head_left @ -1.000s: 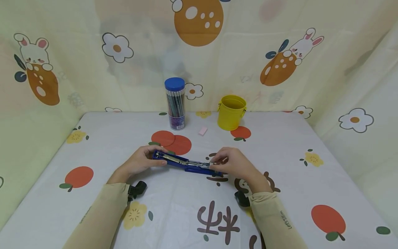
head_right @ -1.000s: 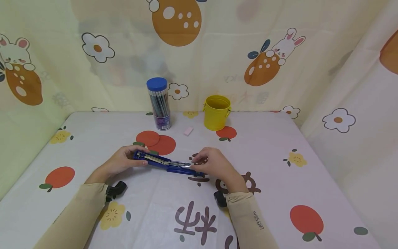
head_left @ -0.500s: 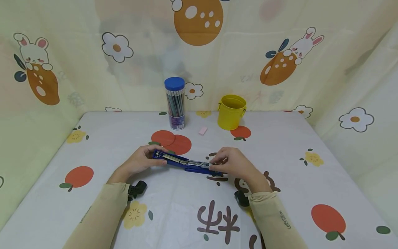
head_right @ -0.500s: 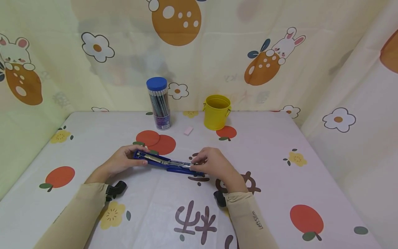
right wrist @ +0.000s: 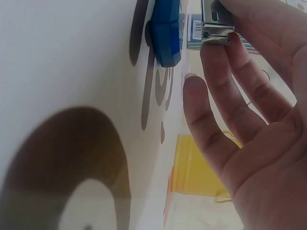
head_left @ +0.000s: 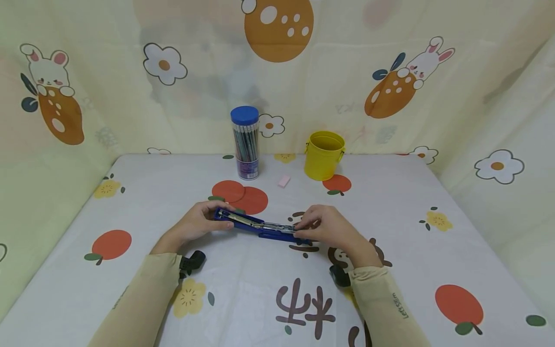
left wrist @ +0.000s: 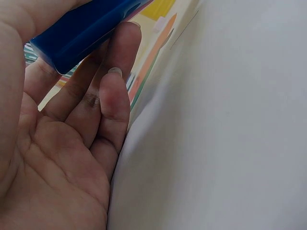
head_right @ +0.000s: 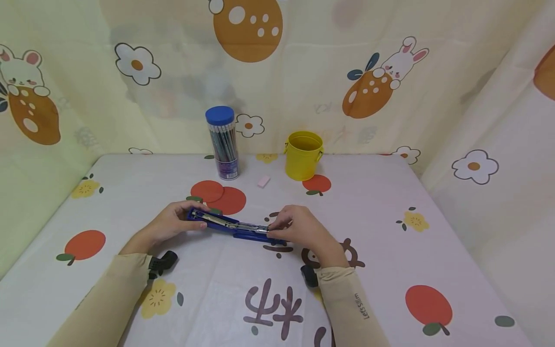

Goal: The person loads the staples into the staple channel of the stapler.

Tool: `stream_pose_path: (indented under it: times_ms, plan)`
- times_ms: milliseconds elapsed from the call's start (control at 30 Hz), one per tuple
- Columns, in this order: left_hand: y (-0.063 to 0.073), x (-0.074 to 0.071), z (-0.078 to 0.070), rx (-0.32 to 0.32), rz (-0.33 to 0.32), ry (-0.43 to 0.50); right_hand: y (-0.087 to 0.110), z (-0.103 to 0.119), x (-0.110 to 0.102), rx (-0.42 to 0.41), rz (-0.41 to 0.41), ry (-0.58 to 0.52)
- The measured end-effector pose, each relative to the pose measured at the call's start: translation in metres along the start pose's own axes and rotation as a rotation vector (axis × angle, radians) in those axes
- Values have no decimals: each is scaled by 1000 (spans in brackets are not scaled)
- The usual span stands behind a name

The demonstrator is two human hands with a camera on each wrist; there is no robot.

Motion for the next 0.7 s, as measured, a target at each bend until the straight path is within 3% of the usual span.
stream_pose_path:
  times_ms: [333,700]
  plan:
    - [0,1,0,3,1,1,-1,0,3,-51,24,25]
    - [0,1,-2,-8,-1,-3,0,2,2,-47,49,2]
Point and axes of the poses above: each hand's wrist, its own y-axis away from the middle knuckle, its own x-axis out of the palm, z = x × y, the point moved 9 cm from there along -y, towards the middle knuckle, and after that the axes turned 2 degrees about -x, right-handed, at the moved point
